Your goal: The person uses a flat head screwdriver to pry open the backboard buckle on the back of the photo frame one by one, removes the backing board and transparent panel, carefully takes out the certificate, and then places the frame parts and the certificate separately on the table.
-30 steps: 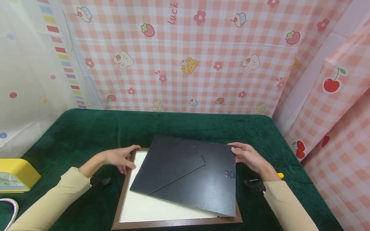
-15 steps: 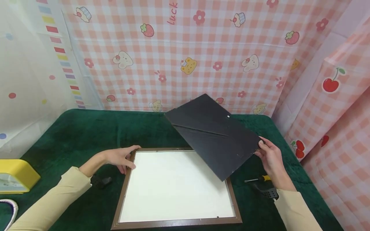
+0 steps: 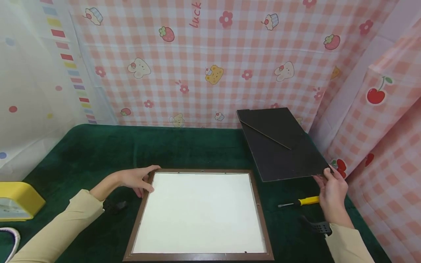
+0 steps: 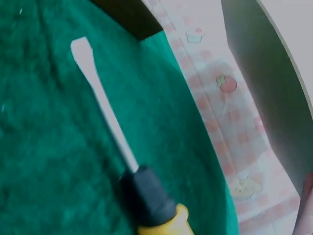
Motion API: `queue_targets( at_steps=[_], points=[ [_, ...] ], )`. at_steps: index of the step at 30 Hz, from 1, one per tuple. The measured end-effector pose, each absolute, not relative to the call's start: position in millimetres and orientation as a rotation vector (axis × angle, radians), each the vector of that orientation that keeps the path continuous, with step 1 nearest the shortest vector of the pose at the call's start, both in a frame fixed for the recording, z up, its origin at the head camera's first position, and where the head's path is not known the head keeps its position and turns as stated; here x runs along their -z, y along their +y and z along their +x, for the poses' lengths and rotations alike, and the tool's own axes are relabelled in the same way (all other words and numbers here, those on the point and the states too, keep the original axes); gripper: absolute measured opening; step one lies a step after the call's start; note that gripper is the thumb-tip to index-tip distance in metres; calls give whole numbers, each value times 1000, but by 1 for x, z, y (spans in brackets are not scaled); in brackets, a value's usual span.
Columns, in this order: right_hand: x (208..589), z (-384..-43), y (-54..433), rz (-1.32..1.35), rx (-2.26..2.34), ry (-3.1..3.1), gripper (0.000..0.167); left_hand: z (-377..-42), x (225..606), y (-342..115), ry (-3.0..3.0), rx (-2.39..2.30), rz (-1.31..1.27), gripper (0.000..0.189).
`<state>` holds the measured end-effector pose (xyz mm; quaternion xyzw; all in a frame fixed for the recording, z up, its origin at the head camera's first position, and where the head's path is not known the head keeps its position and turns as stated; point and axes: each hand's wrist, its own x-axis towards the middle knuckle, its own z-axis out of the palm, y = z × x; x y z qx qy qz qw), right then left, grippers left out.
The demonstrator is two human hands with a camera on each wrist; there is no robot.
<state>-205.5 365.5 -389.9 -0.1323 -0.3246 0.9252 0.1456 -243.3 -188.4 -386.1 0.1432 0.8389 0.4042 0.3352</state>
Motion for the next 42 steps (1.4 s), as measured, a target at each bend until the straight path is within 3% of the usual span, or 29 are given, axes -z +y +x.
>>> queue_targets(
  at_steps=[27, 33, 37, 39, 42],
  points=[
    [416, -209, 401, -746, -2581, -1185, 8, -243, 385, -189, 2215, -1047, 367, 84],
    [412, -218, 411, -941, -2519, -1429, 26, -243, 384, -189, 2215, -1042, 377, 85],
    [410, -222, 415, -1032, -2459, -1581, 64, -242, 383, -188, 2219, -1036, 371, 84],
    [410, -222, 416, -1065, -2425, -1627, 76, -242, 383, -187, 2222, -1038, 361, 84],
    [410, -219, 418, -1101, -2364, -1662, 63, -242, 383, -187, 2225, -1037, 359, 84]
  ],
)
